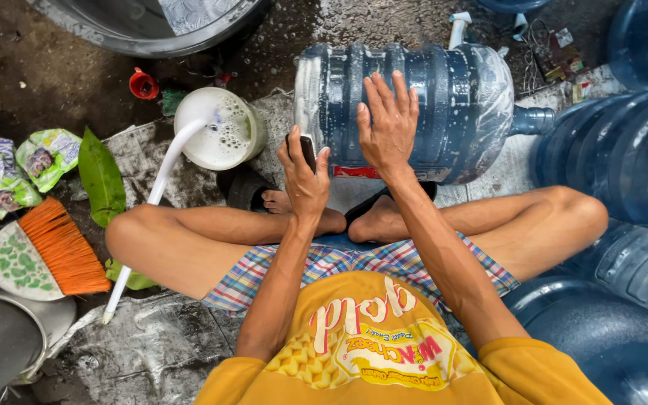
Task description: The person sits on the ground and uses a sponge and soapy water to scrub the exterior of a large plastic water jug.
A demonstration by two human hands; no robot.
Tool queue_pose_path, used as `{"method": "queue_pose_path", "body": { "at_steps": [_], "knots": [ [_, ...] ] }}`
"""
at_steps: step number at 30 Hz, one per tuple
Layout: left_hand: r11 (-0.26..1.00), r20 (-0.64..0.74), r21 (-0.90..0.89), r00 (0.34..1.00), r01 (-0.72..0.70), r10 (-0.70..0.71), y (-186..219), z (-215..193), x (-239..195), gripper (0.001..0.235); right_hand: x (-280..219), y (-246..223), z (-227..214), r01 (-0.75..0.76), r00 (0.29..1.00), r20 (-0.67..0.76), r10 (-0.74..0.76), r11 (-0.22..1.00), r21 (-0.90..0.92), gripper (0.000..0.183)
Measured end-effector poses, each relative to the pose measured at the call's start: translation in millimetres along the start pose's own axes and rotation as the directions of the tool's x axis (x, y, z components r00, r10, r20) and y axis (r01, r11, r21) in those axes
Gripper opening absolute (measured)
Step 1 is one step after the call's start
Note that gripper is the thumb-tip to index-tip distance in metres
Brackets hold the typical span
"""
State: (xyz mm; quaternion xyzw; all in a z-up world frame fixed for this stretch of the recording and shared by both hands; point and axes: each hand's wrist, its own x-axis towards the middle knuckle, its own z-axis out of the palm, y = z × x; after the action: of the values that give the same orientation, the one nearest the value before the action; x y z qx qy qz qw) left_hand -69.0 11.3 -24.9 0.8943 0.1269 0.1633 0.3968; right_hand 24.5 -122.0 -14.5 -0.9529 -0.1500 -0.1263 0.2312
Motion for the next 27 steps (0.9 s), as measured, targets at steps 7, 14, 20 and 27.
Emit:
{"method": "queue_pose_path", "body": {
  "at_steps": [7,14,20,27],
  "knots": [
    [1.0,0.012,0.006,1.0,-0.001,0.001,0.0,-2.8,-0.7,0.058,-2.2,0.0,1.0,0.0,1.0,0.006,0.0,1.0,0.003,0.036],
    [1.0,-0.009,0.015,1.0,-0.019,0.019,-1.6,-1.5,-2.9,0.057,-1.5,-3.1,-2.8,-0.003,1.0,-0.029,0.004,1.0,0.024,0.035],
    [0.999,-0.011,0.017,0.999,-0.051,0.051,-3.0,-1.7,-2.7,0.058,-1.7,-2.4,-2.5,-0.003,0.999,-0.033,0.004,1.0,0.027,0.034],
    [0.998,-0.021,0.033,0.998,-0.051,0.051,-3.9,-1.0,-3.0,0.058,-2.0,-2.4,-2.4,-0.008,0.999,-0.038,0.01,0.998,0.058,0.034]
  ]
}}
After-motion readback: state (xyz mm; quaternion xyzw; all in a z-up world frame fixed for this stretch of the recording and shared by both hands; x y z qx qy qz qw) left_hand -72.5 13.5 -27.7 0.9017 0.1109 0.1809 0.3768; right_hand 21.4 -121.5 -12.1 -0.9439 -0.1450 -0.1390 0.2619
